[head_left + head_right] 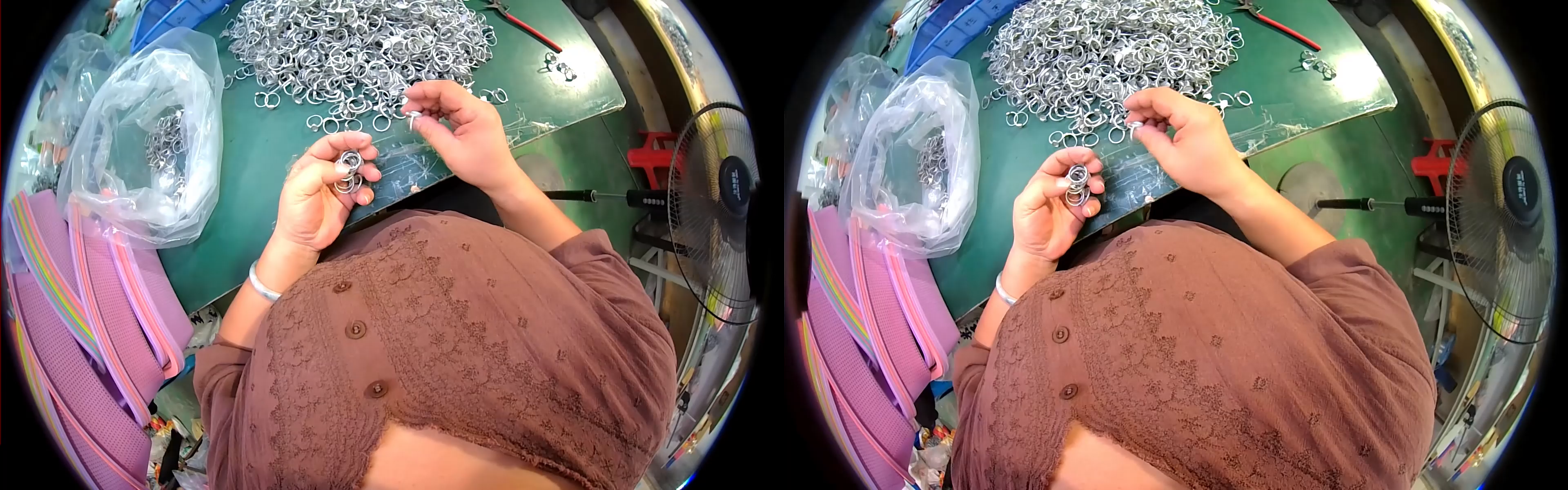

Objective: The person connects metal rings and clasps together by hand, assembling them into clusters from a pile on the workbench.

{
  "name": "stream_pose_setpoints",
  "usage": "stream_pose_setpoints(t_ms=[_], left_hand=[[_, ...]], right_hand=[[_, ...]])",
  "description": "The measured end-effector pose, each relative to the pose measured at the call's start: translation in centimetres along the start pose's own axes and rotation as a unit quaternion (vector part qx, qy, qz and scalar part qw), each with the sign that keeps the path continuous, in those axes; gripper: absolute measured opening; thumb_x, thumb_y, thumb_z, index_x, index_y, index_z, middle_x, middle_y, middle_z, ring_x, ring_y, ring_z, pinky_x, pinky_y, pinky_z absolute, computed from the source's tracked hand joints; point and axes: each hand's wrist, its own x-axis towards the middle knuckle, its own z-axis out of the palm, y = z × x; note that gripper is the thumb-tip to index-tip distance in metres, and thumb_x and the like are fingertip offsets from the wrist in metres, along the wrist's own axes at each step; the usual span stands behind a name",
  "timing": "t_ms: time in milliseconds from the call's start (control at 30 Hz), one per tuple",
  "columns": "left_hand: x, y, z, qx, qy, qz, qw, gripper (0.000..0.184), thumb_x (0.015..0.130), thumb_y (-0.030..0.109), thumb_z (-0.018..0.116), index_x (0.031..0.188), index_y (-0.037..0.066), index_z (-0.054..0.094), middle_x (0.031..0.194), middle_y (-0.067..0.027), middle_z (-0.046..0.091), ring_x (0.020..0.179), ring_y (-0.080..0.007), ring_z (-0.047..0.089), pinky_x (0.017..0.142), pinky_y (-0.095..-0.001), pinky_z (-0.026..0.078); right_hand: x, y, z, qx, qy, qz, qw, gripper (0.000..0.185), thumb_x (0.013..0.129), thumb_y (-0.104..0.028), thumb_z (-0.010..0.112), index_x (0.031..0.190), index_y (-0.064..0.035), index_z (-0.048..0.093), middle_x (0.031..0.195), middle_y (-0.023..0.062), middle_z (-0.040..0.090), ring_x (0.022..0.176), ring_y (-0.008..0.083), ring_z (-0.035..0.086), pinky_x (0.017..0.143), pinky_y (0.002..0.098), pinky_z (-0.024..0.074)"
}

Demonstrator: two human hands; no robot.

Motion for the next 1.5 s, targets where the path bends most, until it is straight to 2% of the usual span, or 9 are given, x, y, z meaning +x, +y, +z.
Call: stream_pose_setpoints(t_ms=[167, 200, 300, 400, 633, 700, 900, 1200, 1500], left_hand=[[0.0, 0.0, 0.9, 0.101, 0.055, -0.011, 0.993, 0.019, 0.083, 0.014, 0.055, 0.097, 0.002, 0.055, 0.084, -0.0053, 0.057, 0.068, -0.0125, 0.052, 0.053, -0.0235, 0.041], [0.0, -0.1, 1.6, 0.123, 0.086, 0.014, 0.989, 0.016, 0.082, 0.012, 0.059, 0.094, 0.002, 0.056, 0.075, -0.0013, 0.057, 0.062, -0.0082, 0.05, 0.05, -0.0204, 0.038], [0.0, 0.0, 1.8, 0.213, 0.078, 0.056, 0.972, 0.016, 0.078, 0.008, 0.064, 0.092, 0.003, 0.059, 0.077, 0.0011, 0.056, 0.062, -0.0032, 0.047, 0.049, -0.017, 0.036], [0.2, -0.2, 1.8, 0.299, 0.077, 0.115, 0.944, 0.015, 0.076, 0.007, 0.067, 0.089, 0.002, 0.06, 0.077, 0.0018, 0.056, 0.067, -0.0048, 0.049, 0.059, -0.0185, 0.04], [0.3, -0.4, 0.9, 0.412, 0.072, 0.206, 0.885, 0.011, 0.077, 0.007, 0.065, 0.086, 0.001, 0.061, 0.081, 0.0008, 0.057, 0.073, -0.0066, 0.051, 0.066, -0.0195, 0.041], [0.3, -0.6, 0.8, 0.334, 0.068, 0.181, 0.923, 0.011, 0.078, 0.008, 0.064, 0.086, 0.001, 0.061, 0.08, 0.0006, 0.057, 0.068, -0.0062, 0.05, 0.061, -0.0182, 0.04], [0.0, -0.6, 1.5, 0.212, 0.082, 0.109, 0.968, 0.008, 0.082, 0.009, 0.06, 0.087, 0.004, 0.057, 0.071, 0.0013, 0.054, 0.057, -0.0053, 0.047, 0.047, -0.0173, 0.035], [-0.2, -0.5, 1.5, 0.192, 0.104, 0.041, 0.975, 0.013, 0.083, 0.017, 0.06, 0.085, 0.004, 0.058, 0.069, 0.0017, 0.054, 0.055, -0.0032, 0.046, 0.047, -0.0161, 0.035], [-0.3, -0.6, 1.0, 0.192, 0.08, 0.06, 0.976, 0.016, 0.081, 0.011, 0.061, 0.094, 0.002, 0.059, 0.075, 0.0012, 0.055, 0.058, -0.0034, 0.047, 0.048, -0.016, 0.037]], right_hand=[[0.1, -1.5, 1.2, -0.12, -0.011, -0.14, 0.983, 0.033, 0.07, 0.007, 0.058, 0.101, -0.0036, 0.055, 0.084, 0.0086, 0.058, 0.073, 0.0204, 0.058, 0.064, 0.0284, 0.0471], [0.2, -1.6, 1.4, -0.14, -0.018, -0.177, 0.974, 0.035, 0.069, 0.007, 0.058, 0.102, -0.0034, 0.055, 0.083, 0.0086, 0.058, 0.073, 0.022, 0.057, 0.064, 0.0294, 0.0469], [0.4, -1.7, 1.9, -0.157, -0.024, -0.252, 0.955, 0.037, 0.066, 0.007, 0.059, 0.101, -0.0026, 0.053, 0.082, 0.0091, 0.057, 0.071, 0.0264, 0.055, 0.063, 0.0332, 0.0455], [0.2, -2.1, 2.1, -0.163, -0.033, -0.278, 0.946, 0.036, 0.066, 0.007, 0.059, 0.101, -0.0026, 0.053, 0.082, 0.0102, 0.057, 0.071, 0.0266, 0.055, 0.063, 0.0331, 0.0456], [-0.3, -1.6, 2.3, -0.041, -0.052, -0.124, 0.99, 0.031, 0.071, 0.009, 0.058, 0.1, 0.0004, 0.055, 0.088, 0.009, 0.059, 0.075, 0.0187, 0.057, 0.067, 0.0273, 0.0468], [-0.2, -0.9, 1.9, 0.005, -0.075, -0.097, 0.992, 0.025, 0.073, 0.006, 0.059, 0.096, 0.0003, 0.056, 0.091, 0.0088, 0.059, 0.079, 0.0177, 0.058, 0.07, 0.0271, 0.0466], [-0.1, -1.1, 1.6, -0.034, -0.073, -0.086, 0.993, 0.009, 0.072, -0.001, 0.062, 0.08, -0.0031, 0.06, 0.084, 0.0073, 0.059, 0.076, 0.0204, 0.058, 0.066, 0.0275, 0.0465], [0.2, -1.4, 1.4, -0.233, -0.065, -0.306, 0.921, 0.02, 0.065, 0.004, 0.065, 0.084, -0.0008, 0.06, 0.087, 0.0111, 0.057, 0.075, 0.0234, 0.056, 0.062, 0.0298, 0.0467], [-0.1, -1.1, 0.3, -0.148, -0.005, -0.141, 0.979, 0.021, 0.069, -0.001, 0.065, 0.089, -0.0043, 0.06, 0.089, 0.0097, 0.058, 0.082, 0.0248, 0.056, 0.069, 0.0309, 0.0464]])
